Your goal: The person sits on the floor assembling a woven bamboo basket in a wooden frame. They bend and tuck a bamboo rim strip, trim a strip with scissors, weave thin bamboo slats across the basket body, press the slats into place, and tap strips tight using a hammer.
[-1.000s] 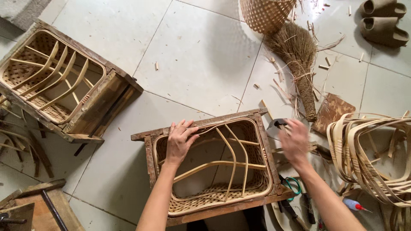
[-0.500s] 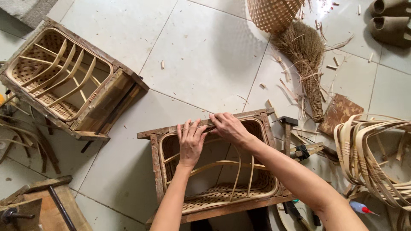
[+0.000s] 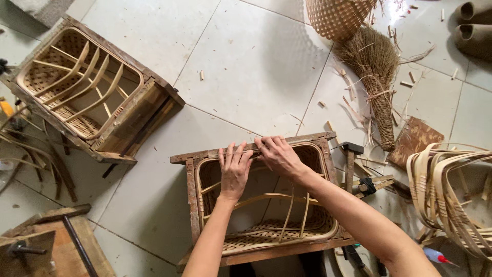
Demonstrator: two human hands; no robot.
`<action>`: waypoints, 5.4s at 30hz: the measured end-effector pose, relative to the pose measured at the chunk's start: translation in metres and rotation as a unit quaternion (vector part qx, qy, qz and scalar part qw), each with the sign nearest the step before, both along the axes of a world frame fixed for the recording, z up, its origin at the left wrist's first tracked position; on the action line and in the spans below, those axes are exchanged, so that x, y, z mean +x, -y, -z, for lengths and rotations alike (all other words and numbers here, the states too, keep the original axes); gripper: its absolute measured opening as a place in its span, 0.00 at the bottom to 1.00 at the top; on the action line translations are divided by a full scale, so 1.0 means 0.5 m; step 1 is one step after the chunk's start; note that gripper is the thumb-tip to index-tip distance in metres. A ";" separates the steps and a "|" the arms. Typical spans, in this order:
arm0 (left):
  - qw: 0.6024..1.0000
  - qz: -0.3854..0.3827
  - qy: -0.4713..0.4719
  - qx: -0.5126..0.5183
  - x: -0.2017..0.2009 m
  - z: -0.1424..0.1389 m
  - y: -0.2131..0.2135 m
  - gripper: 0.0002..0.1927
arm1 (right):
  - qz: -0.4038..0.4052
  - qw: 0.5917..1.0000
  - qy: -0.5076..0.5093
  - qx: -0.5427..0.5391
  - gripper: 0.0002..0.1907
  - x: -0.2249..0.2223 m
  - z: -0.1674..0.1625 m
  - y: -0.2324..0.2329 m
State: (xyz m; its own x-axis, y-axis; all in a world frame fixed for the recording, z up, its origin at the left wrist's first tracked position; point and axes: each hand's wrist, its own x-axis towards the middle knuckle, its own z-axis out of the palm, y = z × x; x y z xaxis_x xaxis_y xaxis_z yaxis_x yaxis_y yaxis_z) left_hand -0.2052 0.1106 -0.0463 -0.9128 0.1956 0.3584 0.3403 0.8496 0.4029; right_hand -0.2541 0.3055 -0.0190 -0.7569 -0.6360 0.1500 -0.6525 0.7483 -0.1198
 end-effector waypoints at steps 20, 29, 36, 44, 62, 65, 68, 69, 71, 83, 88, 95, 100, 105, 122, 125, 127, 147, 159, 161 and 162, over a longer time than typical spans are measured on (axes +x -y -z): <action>0.998 -0.054 0.011 -0.003 -0.002 -0.030 -0.030 0.09 | 0.053 0.991 0.004 -0.127 0.23 0.009 -0.018 0.009; 0.998 0.017 0.038 0.042 0.062 -0.072 -0.004 0.20 | 0.395 0.874 0.012 -0.284 0.14 -0.096 0.075 -0.407; 0.975 0.087 0.182 0.098 0.389 0.091 0.022 0.17 | 0.455 0.879 0.140 -0.030 0.16 -0.085 0.195 -0.433; 0.939 0.117 0.322 -0.012 0.544 0.261 0.089 0.17 | 0.496 0.802 0.230 -0.240 0.13 -0.140 0.118 -0.512; 0.933 0.138 0.326 0.066 0.515 0.043 -0.022 0.23 | 0.427 0.848 0.302 -0.088 0.18 -0.092 0.196 -0.389; 0.951 0.124 0.275 0.071 0.503 0.009 -0.039 0.30 | 0.404 0.879 0.251 -0.022 0.24 -0.106 0.185 -0.409; 0.947 0.113 0.292 0.075 0.496 -0.014 -0.046 0.32 | 0.392 0.912 0.107 -0.059 0.07 -0.109 0.146 -0.428; 0.947 0.110 0.292 0.079 0.493 -0.019 -0.047 0.32 | 0.418 0.891 0.121 -0.126 0.08 -0.106 0.114 -0.435; 0.944 0.103 0.302 0.081 0.489 -0.029 -0.045 0.32 | 0.448 0.820 0.225 -0.277 0.12 -0.102 0.035 -0.432; 0.965 0.078 0.223 0.112 0.486 -0.064 -0.054 0.29 | 0.236 0.869 0.266 -0.344 0.15 0.039 -0.309 -0.127; 0.972 0.088 0.181 0.122 0.479 -0.090 -0.043 0.23 | 0.266 0.778 0.332 -0.463 0.24 0.108 -0.204 0.013; 0.976 0.072 0.176 0.107 0.470 -0.099 -0.045 0.24 | 0.321 0.770 0.318 -0.452 0.24 0.152 -0.082 0.041; 0.980 0.075 0.161 0.085 0.469 -0.099 -0.043 0.25 | 0.313 0.799 0.315 -0.406 0.20 0.152 -0.052 0.039; 0.990 0.103 0.031 0.090 0.294 -0.097 -0.028 0.15 | 0.275 0.870 0.286 -0.292 0.13 0.134 -0.026 0.029; 0.994 -0.075 0.034 0.068 0.047 -0.029 -0.052 0.10 | 0.294 0.886 0.347 -0.088 0.13 0.119 -0.019 0.035; 0.994 -0.084 0.032 0.064 0.052 -0.027 -0.057 0.09 | 0.257 0.904 0.324 -0.106 0.10 0.118 -0.001 0.035; 0.994 -0.086 0.028 0.058 0.054 -0.023 -0.056 0.09 | 0.235 0.914 0.313 -0.106 0.10 0.117 0.009 0.034; 0.995 -0.005 0.047 0.091 0.022 -0.081 0.084 0.13 | 0.032 0.999 -0.003 -0.025 0.37 0.085 -0.063 0.065; 0.992 0.025 0.025 0.118 0.021 -0.094 0.091 0.13 | 0.000 0.999 -0.026 -0.024 0.34 0.042 -0.001 0.081; 0.992 0.022 0.024 0.121 0.022 -0.090 0.088 0.12 | 0.002 0.999 -0.031 -0.017 0.33 0.043 0.000 0.083; 0.992 0.020 0.025 0.120 0.023 -0.087 0.087 0.12 | 0.004 0.999 -0.032 -0.014 0.33 0.045 0.000 0.083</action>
State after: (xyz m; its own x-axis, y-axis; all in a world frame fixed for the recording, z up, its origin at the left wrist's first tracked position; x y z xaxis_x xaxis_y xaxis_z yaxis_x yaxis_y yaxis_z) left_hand -0.1939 0.0670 -0.0027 -0.9240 0.1470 0.3529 0.3464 0.7125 0.6102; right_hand -0.2318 0.2639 -0.0189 -0.7508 -0.6245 0.2151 -0.6530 0.7508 -0.0993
